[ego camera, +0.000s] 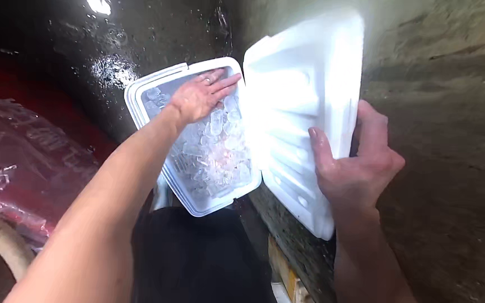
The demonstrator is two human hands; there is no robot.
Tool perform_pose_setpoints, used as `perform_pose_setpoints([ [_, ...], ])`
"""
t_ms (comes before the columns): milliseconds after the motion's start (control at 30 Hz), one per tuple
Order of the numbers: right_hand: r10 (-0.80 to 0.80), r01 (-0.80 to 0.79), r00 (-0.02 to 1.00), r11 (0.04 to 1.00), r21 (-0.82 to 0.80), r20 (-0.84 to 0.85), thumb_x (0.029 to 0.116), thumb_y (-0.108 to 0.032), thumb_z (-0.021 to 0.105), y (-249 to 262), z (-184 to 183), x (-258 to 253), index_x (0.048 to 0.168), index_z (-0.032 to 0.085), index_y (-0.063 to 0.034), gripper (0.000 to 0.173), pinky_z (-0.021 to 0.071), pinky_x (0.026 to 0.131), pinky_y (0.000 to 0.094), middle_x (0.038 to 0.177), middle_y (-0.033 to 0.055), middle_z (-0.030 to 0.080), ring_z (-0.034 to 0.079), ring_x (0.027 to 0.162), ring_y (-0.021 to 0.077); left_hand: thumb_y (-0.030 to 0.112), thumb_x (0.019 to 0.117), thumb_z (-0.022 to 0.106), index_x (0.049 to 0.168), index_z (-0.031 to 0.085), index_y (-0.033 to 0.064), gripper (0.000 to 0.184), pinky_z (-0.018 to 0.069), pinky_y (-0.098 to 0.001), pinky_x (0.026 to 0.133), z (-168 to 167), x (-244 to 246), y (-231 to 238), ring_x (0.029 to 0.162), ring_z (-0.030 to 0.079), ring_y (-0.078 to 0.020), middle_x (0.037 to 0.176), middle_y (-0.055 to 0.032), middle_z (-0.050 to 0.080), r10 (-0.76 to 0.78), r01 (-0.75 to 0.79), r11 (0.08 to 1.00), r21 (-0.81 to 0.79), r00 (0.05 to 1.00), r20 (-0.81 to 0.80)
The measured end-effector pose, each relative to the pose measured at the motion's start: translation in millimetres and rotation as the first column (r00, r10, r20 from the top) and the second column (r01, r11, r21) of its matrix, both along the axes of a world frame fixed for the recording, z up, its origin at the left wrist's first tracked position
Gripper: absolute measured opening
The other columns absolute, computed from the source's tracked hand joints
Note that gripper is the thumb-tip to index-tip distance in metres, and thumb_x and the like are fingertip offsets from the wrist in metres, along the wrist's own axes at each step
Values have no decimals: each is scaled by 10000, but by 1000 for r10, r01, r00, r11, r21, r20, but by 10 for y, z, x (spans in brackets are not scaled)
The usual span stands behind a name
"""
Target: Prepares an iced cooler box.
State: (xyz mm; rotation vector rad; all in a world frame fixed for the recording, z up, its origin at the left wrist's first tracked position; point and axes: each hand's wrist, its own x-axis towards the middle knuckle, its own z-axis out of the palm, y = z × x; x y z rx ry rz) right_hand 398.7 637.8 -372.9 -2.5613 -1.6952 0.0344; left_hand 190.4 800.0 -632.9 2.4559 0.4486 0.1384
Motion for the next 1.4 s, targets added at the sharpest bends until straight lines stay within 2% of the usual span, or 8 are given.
perform_pose_setpoints([
  [200, -32, 25, 990, 998, -52, -134, 958, -443, 705, -16, 45, 21, 1455, 512, -116, 625, 573, 606, 391, 1050, 107, 726, 719, 789, 193, 679, 1016, 274, 1662, 179, 147, 843, 52, -609, 1289, 402, -390, -1265, 1603, 55, -314, 1734, -110, 102, 195, -218, 962, -165, 970, -142],
  [333, -41, 27, 981, 997, -76, -188, 963, -441, 699, -47, 60, -2, 1453, 497, -128, 616, 566, 590, 377, 1051, 94, 716, 714, 784, 172, 515, 1074, 339, 1660, 207, 281, 644, 79, -563, 1295, 261, -177, -2481, 1606, 32, -288, 1739, -98, 69, 103, -132, 977, -167, 980, -171],
  [467, -53, 38, 983, 995, -88, -174, 961, -453, 699, -48, 62, 7, 1444, 498, -139, 610, 573, 593, 379, 1043, 73, 714, 715, 790, 156, 434, 1100, 353, 1647, 225, 102, 653, 87, -461, 1314, 122, 324, -2962, 1606, 46, -209, 1740, -40, 93, -74, 69, 988, -135, 997, -33],
  [633, -29, 23, 988, 999, -44, -153, 956, -444, 706, -18, 6, 39, 1410, 536, -129, 578, 594, 710, 338, 1119, 45, 721, 719, 901, 105, 118, 1026, 491, 1635, 265, 89, 651, 95, -471, 1313, -81, 185, -2946, 1605, 71, -207, 1737, -38, 119, -150, 151, 989, -12, 988, 31],
  [967, 15, -11, 984, 1000, 23, -178, 924, -463, 706, 35, -65, -73, 1369, 587, -108, 582, 589, 767, 305, 1124, 32, 735, 713, 954, 83, 547, 1076, 276, 1660, 197, 178, 695, 76, -627, 1256, 176, -346, -2785, 1595, 123, -312, 1728, -70, 168, 603, -621, 780, 83, 708, -368],
  [1133, -27, 13, 984, 997, -81, -174, 958, -521, 667, 35, 30, -100, 1415, 516, -142, 613, 569, 712, 470, 1114, 117, 706, 714, 897, 240, 542, 1067, 343, 1646, 266, 269, 645, 136, -606, 1263, 63, -41, -2104, 1590, 156, -307, 1716, -46, 219, 641, -642, 763, 73, 736, -218],
  [1233, 11, -15, 992, 999, -29, -129, 927, -507, 677, 55, -29, -35, 1345, 590, -128, 570, 567, 792, 340, 1108, 58, 734, 711, 951, 124, 549, 1069, 303, 1654, 212, 128, 727, 93, -617, 1274, 91, -119, -1624, 1592, 146, -313, 1717, -85, 202, 720, -712, 689, 132, 653, -233],
  [1400, 8, -9, 986, 1000, -8, -164, 928, -478, 687, 55, -41, -89, 1364, 589, -124, 570, 581, 809, 326, 1139, 37, 733, 711, 988, 109, 486, 1089, 313, 1657, 181, 114, 692, 78, -561, 1302, 339, -327, -2787, 1606, 62, -269, 1733, -60, 142, 607, -652, 757, -34, 723, -330],
])
